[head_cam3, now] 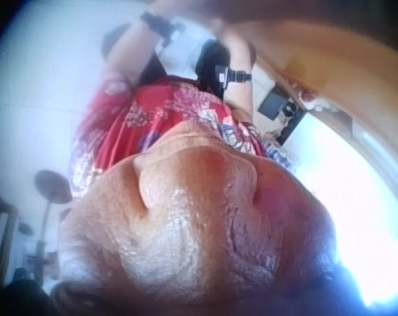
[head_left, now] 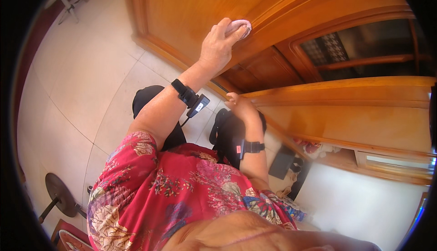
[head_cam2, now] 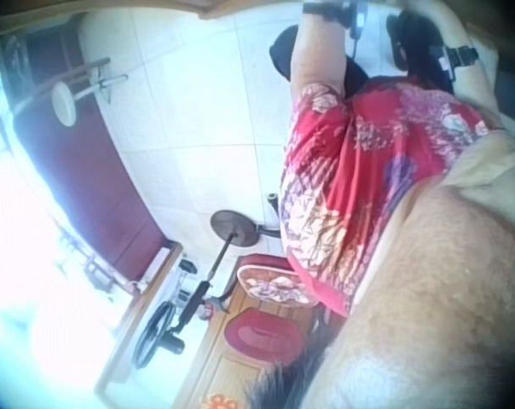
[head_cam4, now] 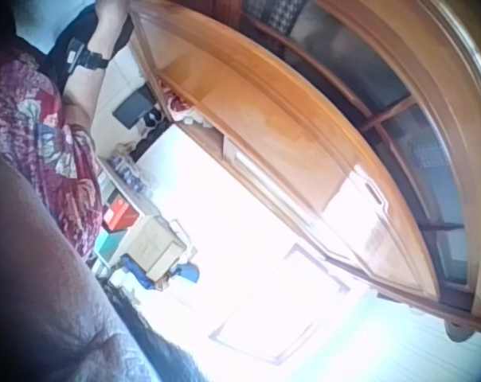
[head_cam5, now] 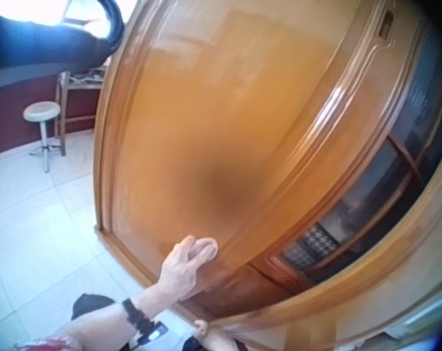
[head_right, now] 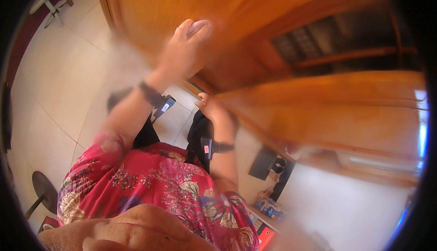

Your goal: The person wipes the surface of a wooden wardrobe door with a cloth and folds the cloth.

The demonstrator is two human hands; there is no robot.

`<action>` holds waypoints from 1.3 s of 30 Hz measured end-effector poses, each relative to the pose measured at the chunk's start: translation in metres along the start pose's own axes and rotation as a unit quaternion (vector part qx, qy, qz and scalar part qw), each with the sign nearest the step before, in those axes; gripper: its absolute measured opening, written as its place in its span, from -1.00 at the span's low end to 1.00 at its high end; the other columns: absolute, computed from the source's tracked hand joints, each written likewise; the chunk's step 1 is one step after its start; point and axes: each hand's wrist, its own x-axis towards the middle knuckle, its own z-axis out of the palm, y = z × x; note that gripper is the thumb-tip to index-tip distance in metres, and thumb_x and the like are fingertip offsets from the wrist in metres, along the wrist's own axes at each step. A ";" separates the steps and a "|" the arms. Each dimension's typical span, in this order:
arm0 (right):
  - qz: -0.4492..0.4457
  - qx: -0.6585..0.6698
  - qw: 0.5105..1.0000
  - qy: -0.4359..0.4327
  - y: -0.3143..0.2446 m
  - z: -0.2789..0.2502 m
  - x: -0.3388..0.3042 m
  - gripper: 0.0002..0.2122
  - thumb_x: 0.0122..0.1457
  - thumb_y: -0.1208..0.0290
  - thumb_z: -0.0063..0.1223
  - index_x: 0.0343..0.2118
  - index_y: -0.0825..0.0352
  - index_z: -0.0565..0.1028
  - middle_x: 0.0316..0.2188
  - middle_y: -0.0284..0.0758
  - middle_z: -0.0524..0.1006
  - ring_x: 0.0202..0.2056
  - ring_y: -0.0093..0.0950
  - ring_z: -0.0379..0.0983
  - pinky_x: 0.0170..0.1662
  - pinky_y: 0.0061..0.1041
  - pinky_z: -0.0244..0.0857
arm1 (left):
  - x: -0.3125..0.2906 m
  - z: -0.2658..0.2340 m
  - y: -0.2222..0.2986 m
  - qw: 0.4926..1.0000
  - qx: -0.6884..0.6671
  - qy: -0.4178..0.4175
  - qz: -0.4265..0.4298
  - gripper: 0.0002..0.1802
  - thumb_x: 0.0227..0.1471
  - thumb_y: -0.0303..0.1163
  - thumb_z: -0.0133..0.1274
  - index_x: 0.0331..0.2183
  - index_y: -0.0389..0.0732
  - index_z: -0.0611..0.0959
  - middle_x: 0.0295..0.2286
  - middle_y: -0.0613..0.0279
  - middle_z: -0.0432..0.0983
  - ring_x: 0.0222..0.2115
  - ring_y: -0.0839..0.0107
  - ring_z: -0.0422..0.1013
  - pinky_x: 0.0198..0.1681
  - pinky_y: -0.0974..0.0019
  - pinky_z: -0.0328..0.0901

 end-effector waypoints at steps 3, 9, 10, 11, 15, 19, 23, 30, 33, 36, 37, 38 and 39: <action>-0.013 0.006 1.000 -0.006 -0.004 -0.001 0.000 -0.54 0.15 0.20 0.11 0.08 0.29 0.43 -0.08 -0.08 0.57 -0.03 -0.21 0.51 0.03 -0.37 0.34 | 0.005 -0.001 0.006 1.000 -0.002 0.007 -0.012 -0.36 -0.21 -0.69 0.09 -0.04 0.08 0.63 -0.09 0.10 0.34 -0.25 0.12 0.41 -0.21 0.20 0.40; -0.018 0.024 1.000 -0.003 -0.003 0.000 0.000 -0.53 0.14 0.21 0.11 0.09 0.32 0.42 -0.07 -0.06 0.56 -0.02 -0.20 0.50 0.04 -0.37 0.33 | 0.010 0.000 0.012 0.998 -0.031 0.046 -0.031 -0.36 -0.25 -0.71 0.09 -0.07 0.05 0.65 -0.09 0.08 0.36 -0.27 0.12 0.42 -0.28 0.22 0.42; -0.013 0.022 1.000 -0.004 -0.002 -0.001 -0.001 -0.53 0.14 0.21 0.11 0.09 0.32 0.42 -0.07 -0.05 0.56 -0.02 -0.20 0.50 0.04 -0.37 0.33 | 0.010 0.001 0.013 0.998 -0.032 0.046 -0.031 -0.36 -0.25 -0.71 0.09 -0.07 0.05 0.65 -0.09 0.08 0.36 -0.27 0.12 0.42 -0.28 0.22 0.42; -0.013 0.021 1.000 -0.005 -0.004 -0.003 -0.003 -0.53 0.14 0.21 0.11 0.09 0.32 0.42 -0.07 -0.05 0.56 -0.02 -0.20 0.50 0.04 -0.37 0.33 | 0.010 0.001 0.014 0.997 -0.041 0.055 -0.033 -0.36 -0.26 -0.71 0.08 -0.08 0.05 0.66 -0.09 0.07 0.36 -0.26 0.11 0.42 -0.26 0.21 0.41; 0.001 0.056 0.998 -0.024 -0.012 -0.012 -0.009 -0.53 0.14 0.21 0.09 0.08 0.32 0.43 -0.07 -0.05 0.56 -0.04 -0.20 0.51 0.02 -0.38 0.34 | 0.025 -0.003 0.016 0.997 -0.037 0.062 -0.027 -0.35 -0.28 -0.72 0.09 -0.08 0.04 0.66 -0.08 0.07 0.36 -0.17 0.09 0.38 -0.20 0.18 0.37; -0.005 0.060 0.998 -0.021 -0.008 -0.013 -0.012 -0.54 0.13 0.22 0.06 0.07 0.34 0.43 -0.07 -0.06 0.57 -0.05 -0.22 0.51 0.00 -0.39 0.34 | 0.037 -0.013 0.028 0.995 0.048 0.091 -0.012 -0.38 -0.26 -0.72 0.10 -0.09 0.02 0.66 -0.05 0.11 0.34 -0.11 0.08 0.32 -0.16 0.19 0.34; -0.010 0.047 0.999 -0.006 0.011 -0.014 -0.014 -0.54 0.12 0.22 0.04 0.06 0.35 0.44 -0.07 -0.05 0.57 -0.05 -0.21 0.51 0.00 -0.40 0.34 | 0.031 -0.005 0.030 0.990 0.061 0.124 -0.015 -0.45 -0.19 -0.69 0.15 -0.09 -0.04 0.65 -0.04 0.12 0.34 -0.13 0.08 0.29 -0.15 0.21 0.33; -0.007 0.037 0.999 -0.002 0.025 -0.010 -0.006 -0.53 0.11 0.22 0.02 0.07 0.34 0.45 0.00 0.00 0.51 0.03 -0.19 0.46 0.09 -0.36 0.29 | 0.039 -0.015 0.014 0.998 -0.039 0.041 -0.016 -0.49 -0.12 -0.73 0.13 -0.07 -0.15 0.62 -0.13 0.01 0.40 -0.20 0.01 0.34 -0.14 0.16 0.33; 0.015 0.005 1.000 -0.009 0.018 -0.006 -0.007 -0.52 0.10 0.21 0.02 0.07 0.34 0.46 0.02 -0.02 0.51 0.06 -0.20 0.44 0.12 -0.36 0.28 | 0.040 -0.011 0.008 0.992 -0.111 -0.012 -0.066 -0.58 -0.03 -0.69 0.04 -0.07 -0.20 0.59 -0.21 0.03 0.43 -0.21 0.03 0.38 -0.14 0.16 0.34; -0.021 0.038 0.999 -0.001 0.018 -0.003 -0.006 -0.56 0.10 0.22 0.08 0.02 0.34 0.49 -0.06 -0.05 0.55 -0.10 -0.25 0.54 0.01 -0.35 0.36 | 0.057 -0.019 0.020 0.987 -0.151 0.026 -0.038 -0.59 -0.02 -0.69 0.03 -0.08 -0.22 0.58 -0.22 0.02 0.44 -0.21 0.03 0.38 -0.15 0.15 0.34; -0.027 0.042 0.999 0.004 0.021 0.001 -0.003 -0.56 0.10 0.22 0.08 0.02 0.34 0.49 -0.06 -0.05 0.55 -0.10 -0.25 0.54 0.01 -0.35 0.36 | 0.070 -0.025 0.028 0.991 -0.108 0.077 0.029 -0.52 -0.10 -0.73 0.10 -0.08 -0.19 0.61 -0.16 -0.02 0.42 -0.20 0.00 0.36 -0.15 0.13 0.34; -0.055 0.050 0.997 0.010 0.026 0.006 0.001 -0.57 0.10 0.24 0.10 0.01 0.35 0.48 -0.11 -0.07 0.57 -0.15 -0.27 0.55 -0.05 -0.36 0.38 | 0.084 -0.028 0.032 0.991 -0.106 0.078 0.035 -0.52 -0.10 -0.73 0.10 -0.08 -0.19 0.61 -0.16 -0.02 0.42 -0.20 0.00 0.36 -0.15 0.13 0.34; -0.082 0.059 0.995 0.016 0.027 0.009 0.002 -0.58 0.10 0.26 0.12 0.01 0.36 0.48 -0.16 -0.09 0.59 -0.21 -0.30 0.56 -0.10 -0.36 0.40 | 0.101 -0.029 0.034 0.987 -0.110 0.108 0.051 -0.53 -0.09 -0.72 0.08 -0.07 -0.18 0.61 -0.16 -0.01 0.42 -0.20 0.00 0.36 -0.15 0.13 0.34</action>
